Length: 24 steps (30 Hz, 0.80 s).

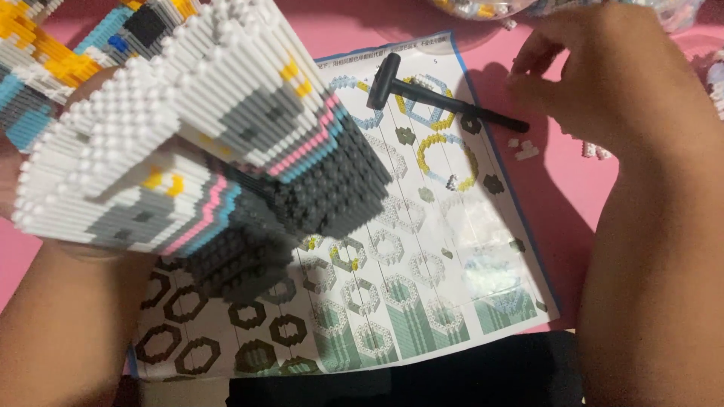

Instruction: Assembling a complex structure using small interlocking plastic blocks and a small hammer tool

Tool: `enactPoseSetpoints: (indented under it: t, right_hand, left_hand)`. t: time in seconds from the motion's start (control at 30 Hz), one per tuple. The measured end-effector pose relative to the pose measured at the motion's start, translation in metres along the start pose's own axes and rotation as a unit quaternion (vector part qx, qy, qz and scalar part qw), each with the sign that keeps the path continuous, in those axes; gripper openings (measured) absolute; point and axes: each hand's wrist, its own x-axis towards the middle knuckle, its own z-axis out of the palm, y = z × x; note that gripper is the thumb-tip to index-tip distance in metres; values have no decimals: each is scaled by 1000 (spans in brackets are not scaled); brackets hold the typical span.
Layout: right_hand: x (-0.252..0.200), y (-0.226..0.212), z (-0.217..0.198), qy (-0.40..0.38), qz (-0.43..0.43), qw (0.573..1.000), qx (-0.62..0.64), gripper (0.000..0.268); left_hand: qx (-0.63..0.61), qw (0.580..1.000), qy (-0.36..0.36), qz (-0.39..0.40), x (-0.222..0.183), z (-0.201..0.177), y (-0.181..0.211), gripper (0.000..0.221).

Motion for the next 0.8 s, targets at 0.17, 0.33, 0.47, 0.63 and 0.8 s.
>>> enactPoseSetpoints:
  t: [0.17,0.33,0.47,0.63,0.8]
  right_hand:
    - [-2,9,11,95,-129,987,30,8]
    - [5,22,26,185,-199,961,47,11]
    - [7,15,27,176,-145,972,56,16]
    - [12,23,35,192,-142,970,34,17]
    - [16,28,40,219,-197,955,39,17]
  left_hand:
    - [18,1000,3,-1,-30,9,0,57]
    - [43,999,8,3,-29,5,3,63]
    - [56,998,10,4,-24,-3,8,67]
    - [80,997,17,8,-4,-21,15,75]
    - [98,995,23,13,-16,-12,12,81]
